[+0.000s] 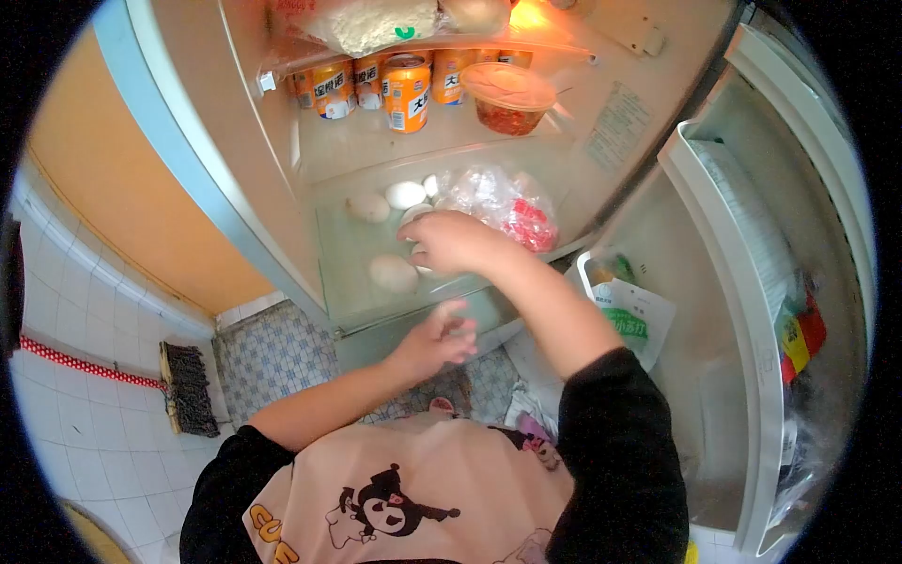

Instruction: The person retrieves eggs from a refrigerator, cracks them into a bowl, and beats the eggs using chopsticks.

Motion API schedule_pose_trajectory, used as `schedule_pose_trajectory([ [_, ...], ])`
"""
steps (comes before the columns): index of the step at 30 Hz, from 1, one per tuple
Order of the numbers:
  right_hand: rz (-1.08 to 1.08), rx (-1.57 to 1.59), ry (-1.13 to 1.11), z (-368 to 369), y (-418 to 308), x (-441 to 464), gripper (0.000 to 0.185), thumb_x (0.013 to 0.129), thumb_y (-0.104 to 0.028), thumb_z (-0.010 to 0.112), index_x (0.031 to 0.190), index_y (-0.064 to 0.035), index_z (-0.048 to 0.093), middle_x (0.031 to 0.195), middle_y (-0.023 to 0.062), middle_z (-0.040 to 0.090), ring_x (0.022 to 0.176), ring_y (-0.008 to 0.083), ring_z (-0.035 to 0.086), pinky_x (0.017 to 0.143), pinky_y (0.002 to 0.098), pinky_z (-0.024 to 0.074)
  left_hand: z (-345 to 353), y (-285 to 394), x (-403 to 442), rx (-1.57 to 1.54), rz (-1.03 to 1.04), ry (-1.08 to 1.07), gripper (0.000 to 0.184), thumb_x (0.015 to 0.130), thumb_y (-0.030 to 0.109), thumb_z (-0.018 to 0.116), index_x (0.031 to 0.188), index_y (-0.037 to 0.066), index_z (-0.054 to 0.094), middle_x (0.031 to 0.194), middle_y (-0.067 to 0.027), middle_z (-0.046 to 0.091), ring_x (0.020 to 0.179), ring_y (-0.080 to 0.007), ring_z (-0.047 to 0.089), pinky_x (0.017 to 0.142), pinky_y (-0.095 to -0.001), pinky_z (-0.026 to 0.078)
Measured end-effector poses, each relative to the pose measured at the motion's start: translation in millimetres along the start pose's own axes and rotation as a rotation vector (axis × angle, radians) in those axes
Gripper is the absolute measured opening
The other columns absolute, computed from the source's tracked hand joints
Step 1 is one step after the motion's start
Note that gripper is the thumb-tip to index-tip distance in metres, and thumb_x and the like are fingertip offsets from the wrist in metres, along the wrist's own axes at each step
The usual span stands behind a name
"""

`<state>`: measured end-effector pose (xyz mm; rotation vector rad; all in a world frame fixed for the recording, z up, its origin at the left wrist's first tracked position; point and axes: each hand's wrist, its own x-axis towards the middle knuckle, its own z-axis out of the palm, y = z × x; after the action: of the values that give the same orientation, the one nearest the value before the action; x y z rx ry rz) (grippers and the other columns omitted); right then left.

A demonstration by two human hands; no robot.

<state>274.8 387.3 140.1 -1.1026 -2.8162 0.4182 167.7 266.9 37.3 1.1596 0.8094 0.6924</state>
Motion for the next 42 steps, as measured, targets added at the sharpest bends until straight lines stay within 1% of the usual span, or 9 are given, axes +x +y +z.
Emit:
schedule_pose_trajectory([
  [3, 0.066, -0.161, -0.272, 2, 4, 20, 0.051, 0.069, -0.019, 0.074, 0.116, -0.0066, 0.059, 0.107, 0.0163, 0.061, 0.102, 0.0341, 0.057, 0.088, 0.0408, 0.0459, -8, 19, -18, 0.529, 0.148, -0.229, 0.04, 0.09, 0.022, 0.057, 0.126, 0.009, 0.048, 0.111, -0.0139, 0.061, 0.09, -0.0195, 0.063, 0.077, -0.0339, 0.051],
  [6, 0.021, -0.305, -0.312, 14, 12, 24, 0.055, 0.065, -0.021, 0.077, 0.116, -0.0096, 0.06, 0.107, 0.0146, 0.062, 0.103, 0.0326, 0.057, 0.09, 0.0398, 0.0457, -3, 57, -42, 0.524, 0.043, -0.283, 0.029, 0.089, 0.02, 0.059, 0.115, 0.008, 0.058, 0.099, -0.0113, 0.065, 0.086, -0.0185, 0.064, 0.076, -0.0323, 0.051],
  [9, -0.025, -0.32, -0.223, 28, 22, 22, 0.062, 0.061, -0.021, 0.079, 0.119, -0.0103, 0.058, 0.108, 0.0133, 0.062, 0.106, 0.0315, 0.055, 0.092, 0.0383, 0.0445, -10, 36, -40, 0.624, 0.287, -0.326, 0.031, 0.088, 0.019, 0.058, 0.118, 0.01, 0.056, 0.104, -0.0102, 0.064, 0.084, -0.0194, 0.064, 0.075, -0.0317, 0.05],
  [16, -0.014, -0.261, -0.206, 31, 22, 28, 0.066, 0.058, -0.022, 0.081, 0.117, -0.0039, 0.057, 0.112, 0.0115, 0.061, 0.112, 0.0291, 0.05, 0.097, 0.0357, 0.0402, -10, 42, -45, 0.697, 0.383, -0.336, 0.026, 0.088, 0.018, 0.058, 0.112, 0.007, 0.057, 0.104, -0.013, 0.061, 0.081, -0.0264, 0.062, 0.072, -0.0359, 0.05],
  [27, 0.008, -0.31, -0.308, 35, 22, 28, 0.06, 0.053, -0.019, 0.081, 0.109, -0.0098, 0.061, 0.108, 0.0122, 0.061, 0.115, 0.03, 0.047, 0.097, 0.0353, 0.0395, -11, 46, -42, 0.783, 0.547, -0.303, 0.024, 0.088, 0.018, 0.057, 0.11, 0.008, 0.058, 0.103, -0.012, 0.062, 0.09, -0.0309, 0.061, 0.077, -0.0386, 0.049],
  [33, 0.017, 0.032, -0.148, 18, 22, 21, 0.062, 0.055, -0.016, 0.081, 0.112, -0.0071, 0.057, 0.105, 0.0149, 0.06, 0.105, 0.0301, 0.054, 0.09, 0.0351, 0.044, -28, 74, -57, 0.824, 0.681, -0.083, 0.023, 0.087, 0.01, 0.058, 0.11, 0.007, 0.058, 0.106, -0.0124, 0.062, 0.09, -0.0283, 0.062, 0.077, -0.0348, 0.05],
  [36, 0.003, 0.338, -0.058, 5, 23, 18, 0.067, 0.059, -0.011, 0.081, 0.119, -0.0066, 0.051, 0.105, 0.014, 0.06, 0.098, 0.0258, 0.057, 0.086, 0.0329, 0.0465, -49, 85, -63, 0.727, 0.751, 0.291, 0.025, 0.087, 0.004, 0.056, 0.111, 0.005, 0.058, 0.104, -0.012, 0.063, 0.091, -0.023, 0.062, 0.078, -0.0319, 0.051],
  [38, 0.045, 0.539, -0.057, -7, 17, 13, 0.075, 0.063, -0.004, 0.078, 0.129, -0.0075, 0.042, 0.104, 0.0095, 0.06, 0.098, 0.018, 0.057, 0.085, 0.0312, 0.0471, -63, 93, -61, 0.566, 0.597, 0.424, 0.031, 0.088, 0.003, 0.055, 0.119, 0.005, 0.054, 0.108, -0.0123, 0.061, 0.094, -0.0212, 0.061, 0.08, -0.0313, 0.05],
  [42, -0.045, 0.902, -0.046, -24, -5, 4, 0.082, 0.063, -0.002, 0.078, 0.134, -0.0069, 0.036, 0.105, 0.008, 0.06, 0.099, 0.0166, 0.057, 0.088, 0.0323, 0.0464, -71, 104, -52, 0.481, 0.492, 0.496, 0.051, 0.089, 0.007, 0.057, 0.136, 0.007, 0.038, 0.12, -0.0127, 0.053, 0.105, -0.0206, 0.056, 0.085, -0.0307, 0.048],
])
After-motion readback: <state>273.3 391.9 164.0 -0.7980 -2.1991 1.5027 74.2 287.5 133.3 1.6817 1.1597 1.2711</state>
